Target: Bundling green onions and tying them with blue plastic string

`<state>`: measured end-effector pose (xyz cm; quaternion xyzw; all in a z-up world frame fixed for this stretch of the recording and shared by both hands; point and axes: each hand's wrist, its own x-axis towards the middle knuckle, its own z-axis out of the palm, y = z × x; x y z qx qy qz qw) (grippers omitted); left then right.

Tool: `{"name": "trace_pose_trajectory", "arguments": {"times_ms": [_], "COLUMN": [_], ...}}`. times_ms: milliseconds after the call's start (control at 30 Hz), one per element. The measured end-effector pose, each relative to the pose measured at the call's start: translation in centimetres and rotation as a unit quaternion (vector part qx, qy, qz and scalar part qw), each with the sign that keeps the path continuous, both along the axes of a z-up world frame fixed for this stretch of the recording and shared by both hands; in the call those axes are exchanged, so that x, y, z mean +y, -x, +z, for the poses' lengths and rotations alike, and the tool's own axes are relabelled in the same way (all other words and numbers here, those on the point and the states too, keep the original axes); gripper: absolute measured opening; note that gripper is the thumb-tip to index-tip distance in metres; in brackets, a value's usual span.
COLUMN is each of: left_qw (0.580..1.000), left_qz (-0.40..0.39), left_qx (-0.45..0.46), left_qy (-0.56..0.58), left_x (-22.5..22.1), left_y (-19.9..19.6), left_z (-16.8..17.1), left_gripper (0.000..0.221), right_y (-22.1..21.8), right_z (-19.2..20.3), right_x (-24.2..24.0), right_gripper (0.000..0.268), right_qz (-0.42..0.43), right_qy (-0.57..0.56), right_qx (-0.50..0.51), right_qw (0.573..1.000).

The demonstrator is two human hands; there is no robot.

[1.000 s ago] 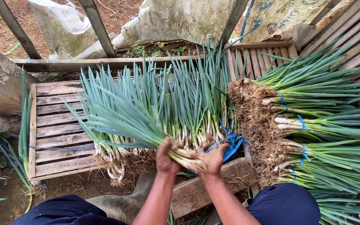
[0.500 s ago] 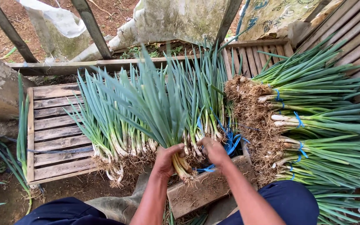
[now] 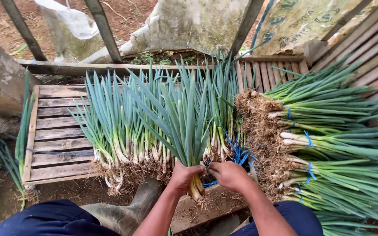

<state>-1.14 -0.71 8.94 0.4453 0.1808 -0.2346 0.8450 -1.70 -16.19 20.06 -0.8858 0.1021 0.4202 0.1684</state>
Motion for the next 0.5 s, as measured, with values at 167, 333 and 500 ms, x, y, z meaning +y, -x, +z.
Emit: {"name": "trace_pose_trajectory", "arguments": {"times_ms": [167, 333, 500], "left_qw": [0.999, 0.998, 0.984], "left_qz": [-0.008, -0.05, -0.068], "left_qx": [0.031, 0.039, 0.015], "left_qy": [0.011, -0.021, -0.165], "left_x": [0.3, 0.7, 0.5], "left_y": [0.4, 0.4, 0.2], "left_z": [0.0, -0.2, -1.3], "left_gripper": [0.028, 0.026, 0.025], "right_y": [-0.3, -0.5, -0.3], "right_z": [-1.6, -1.8, -3.1], "right_x": [-0.2, -0.2, -0.7], "right_gripper": [0.027, 0.027, 0.031], "right_qz": [0.096, 0.111, 0.146], "right_qy": [-0.004, -0.012, -0.015], "right_qx": [-0.063, -0.077, -0.128], "right_qw": [0.993, 0.991, 0.981]}}
